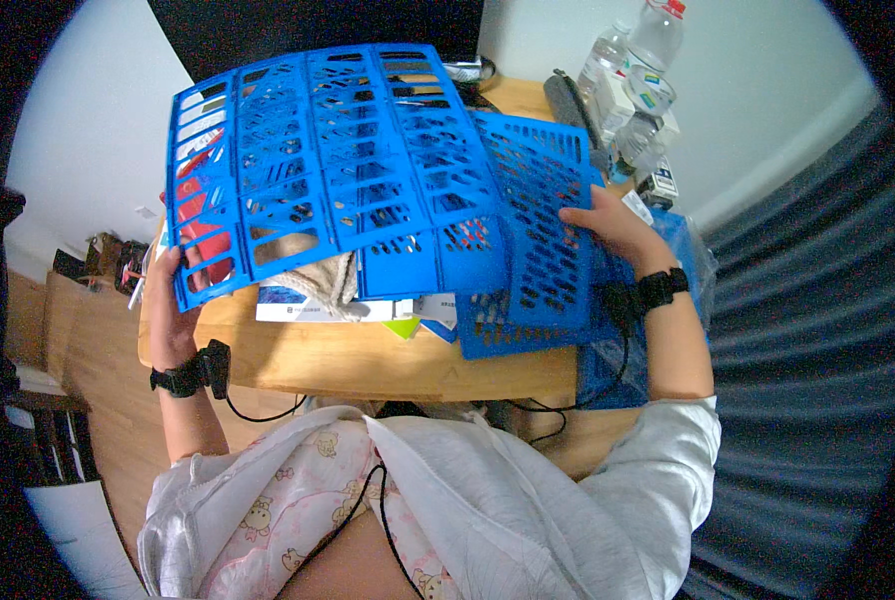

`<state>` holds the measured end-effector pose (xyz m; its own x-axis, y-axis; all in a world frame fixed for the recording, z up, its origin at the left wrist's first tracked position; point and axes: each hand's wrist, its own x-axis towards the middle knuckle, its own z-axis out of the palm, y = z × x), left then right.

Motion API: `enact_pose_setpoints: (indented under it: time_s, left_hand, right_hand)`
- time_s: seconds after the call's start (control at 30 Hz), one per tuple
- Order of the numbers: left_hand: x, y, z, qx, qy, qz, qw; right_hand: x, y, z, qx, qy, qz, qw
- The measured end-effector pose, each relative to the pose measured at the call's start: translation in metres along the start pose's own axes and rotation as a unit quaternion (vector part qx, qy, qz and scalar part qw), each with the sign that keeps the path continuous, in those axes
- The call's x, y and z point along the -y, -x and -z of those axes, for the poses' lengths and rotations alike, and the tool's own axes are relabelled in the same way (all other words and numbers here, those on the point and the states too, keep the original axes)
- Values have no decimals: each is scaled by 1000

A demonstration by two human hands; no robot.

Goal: The person assembles a blue plastic basket by hand, snapping together multiple perforated panels. They align and interlock the pieces, then place the assembled basket on the table.

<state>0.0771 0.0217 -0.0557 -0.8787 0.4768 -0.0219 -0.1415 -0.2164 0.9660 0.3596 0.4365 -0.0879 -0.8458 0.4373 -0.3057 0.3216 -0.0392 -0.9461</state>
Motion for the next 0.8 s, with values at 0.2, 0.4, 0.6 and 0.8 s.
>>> enact_pose_setpoints:
  time_s: [0.2, 0.4, 0.6, 0.8]
  left_hand:
    - [7, -1, -21, 31, 4, 18, 999]
    - [13, -2, -9, 15, 6, 20, 1000]
    - [13, -4, -8, 97, 43, 62, 992]
    - [16, -2, -24, 109, -1, 49, 993]
  right_hand:
    - [-1, -9, 3, -87, 44, -6, 995]
    - [-9, -9, 10, -98, 48, 28, 994]
    - [-13, -9, 16, -143, 174, -17, 974]
    - [-15, -4, 16, -118, 158, -30, 980]
